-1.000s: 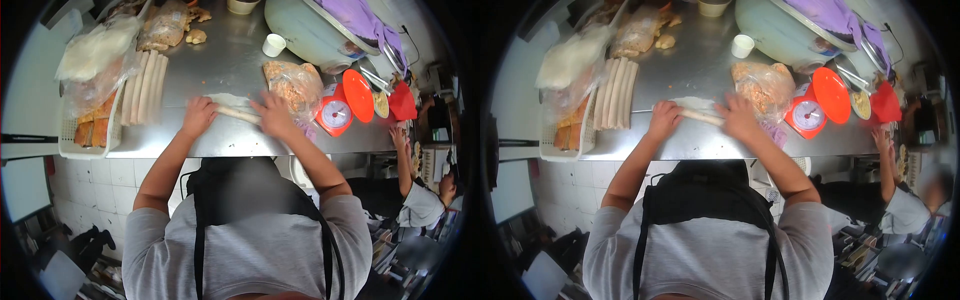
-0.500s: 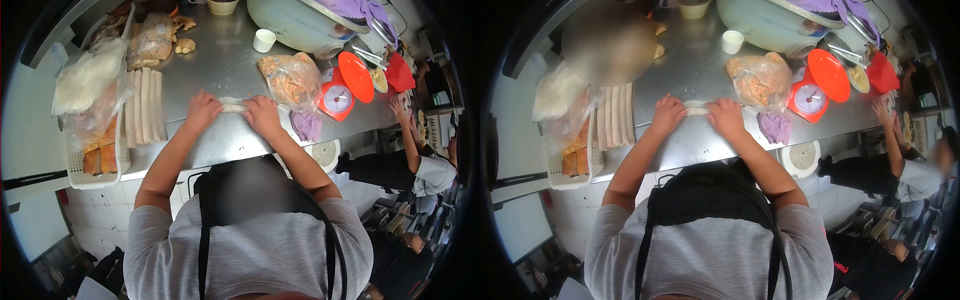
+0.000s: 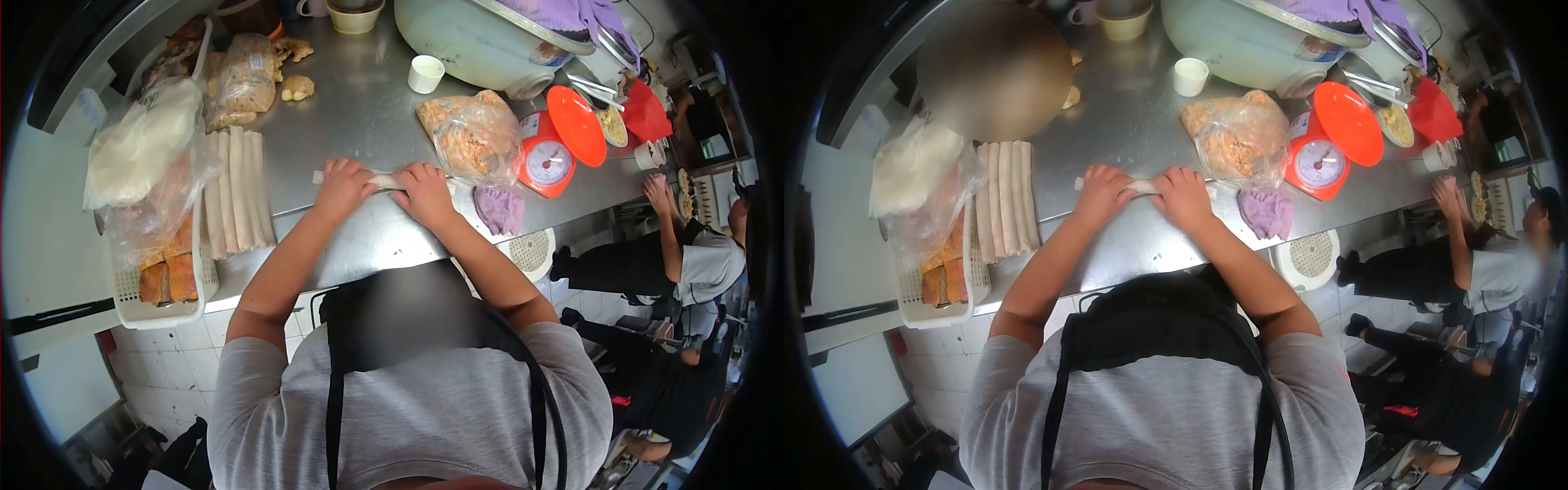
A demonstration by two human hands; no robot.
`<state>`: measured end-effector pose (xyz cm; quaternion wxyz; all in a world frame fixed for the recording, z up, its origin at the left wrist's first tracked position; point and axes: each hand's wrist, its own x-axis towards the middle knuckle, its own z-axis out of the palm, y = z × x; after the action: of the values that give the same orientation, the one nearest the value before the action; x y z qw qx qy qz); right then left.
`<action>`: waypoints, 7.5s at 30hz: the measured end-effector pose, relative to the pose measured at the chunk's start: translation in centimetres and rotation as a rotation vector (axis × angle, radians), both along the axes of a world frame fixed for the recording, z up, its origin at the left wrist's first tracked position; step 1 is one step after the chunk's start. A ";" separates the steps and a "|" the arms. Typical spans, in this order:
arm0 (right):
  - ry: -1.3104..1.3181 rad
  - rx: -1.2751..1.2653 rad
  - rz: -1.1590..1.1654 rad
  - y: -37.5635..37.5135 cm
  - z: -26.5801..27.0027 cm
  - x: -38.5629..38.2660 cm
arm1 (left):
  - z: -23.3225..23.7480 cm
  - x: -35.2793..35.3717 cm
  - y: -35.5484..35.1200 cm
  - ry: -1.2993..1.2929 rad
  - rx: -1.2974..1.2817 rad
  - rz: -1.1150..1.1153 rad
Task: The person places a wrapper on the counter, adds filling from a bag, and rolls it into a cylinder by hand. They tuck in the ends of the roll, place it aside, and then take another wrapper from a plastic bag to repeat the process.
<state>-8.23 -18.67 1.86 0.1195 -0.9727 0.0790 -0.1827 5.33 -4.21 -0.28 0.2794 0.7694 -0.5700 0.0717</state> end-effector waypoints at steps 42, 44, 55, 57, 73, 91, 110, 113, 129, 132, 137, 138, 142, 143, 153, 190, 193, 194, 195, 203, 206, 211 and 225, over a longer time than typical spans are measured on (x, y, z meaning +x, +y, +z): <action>0.068 0.116 0.035 0.3 -0.7 -5.6 | 2.1 -5.3 0.8 0.111 0.116 -0.127; 0.169 0.070 -0.004 -0.9 -0.5 -6.4 | 2.1 -4.8 0.7 0.165 0.167 -0.134; -0.034 0.889 0.103 -7.0 12.7 -1.3 | 8.4 -3.3 -2.3 1.282 -0.016 -0.203; -0.130 0.964 0.201 -5.7 14.9 -0.4 | 10.0 -3.6 -3.8 1.269 -0.040 -0.284; -0.593 0.232 0.373 -5.1 14.6 -2.7 | 16.5 -6.5 -8.1 0.957 -0.205 -0.161; -0.391 0.411 0.409 -5.5 19.1 -4.0 | 18.0 -7.7 -7.1 0.644 -0.183 -0.048; -0.454 0.275 0.241 -4.3 16.9 -4.5 | 18.4 -8.3 -6.7 0.689 -0.256 -0.054; -0.437 0.134 0.227 -4.1 17.2 -4.4 | 18.4 -8.2 -6.8 0.581 -0.290 -0.084; -0.535 -0.024 0.233 -4.1 17.2 -4.8 | 18.0 -8.6 -7.2 0.713 -0.291 -0.170; -0.429 -0.095 0.226 -4.6 17.5 -4.7 | 18.0 -8.9 -7.5 0.645 -0.306 -0.147; -0.262 0.995 0.463 -6.3 12.5 -3.1 | 18.2 -8.2 -7.6 1.117 -0.388 -0.140; -0.188 1.107 0.434 -6.0 11.1 -3.2 | 17.7 -7.3 -7.9 1.231 -0.496 -0.193; 0.335 0.960 0.390 -5.8 7.4 -3.6 | 17.9 -5.1 -7.5 1.513 -0.906 -0.274; 0.423 0.906 0.342 -6.1 7.2 -4.0 | 17.9 -4.2 -7.0 1.596 -0.982 -0.292; -0.281 1.460 0.270 -12.5 17.2 -4.5 | 15.3 -3.7 -3.2 1.947 -0.791 -1.127; -0.435 0.179 0.371 -2.5 18.4 -6.0 | 17.4 -9.7 -4.3 0.822 -0.391 -0.143; -0.444 0.119 0.363 -2.6 19.0 -6.2 | 17.5 -9.8 -4.1 0.856 -0.328 -0.124; -0.433 0.070 0.366 -2.5 19.2 -6.2 | 17.4 -9.8 -4.1 0.849 -0.336 -0.126; -0.432 0.071 0.358 -2.4 19.0 -6.2 | 17.1 -9.7 -4.2 0.840 -0.342 -0.129; -0.438 0.100 0.336 -2.0 18.2 -6.2 | 17.5 -10.0 -4.5 0.795 -0.402 -0.155; -0.396 0.049 0.335 -2.1 18.5 -6.2 | 17.5 -9.9 -4.6 0.793 -0.370 -0.155; -0.428 0.159 0.362 -2.6 18.8 -6.2 | 17.4 -9.4 -4.7 0.959 -0.317 -0.209; -0.497 0.216 0.371 -2.8 17.7 -5.9 | 17.5 -8.5 -3.8 1.126 -0.359 -0.222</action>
<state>-14.15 -21.50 19.56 0.2687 -0.8779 -0.1123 -0.3801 -3.14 -8.04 17.20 0.6696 0.5657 -0.3904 -0.2814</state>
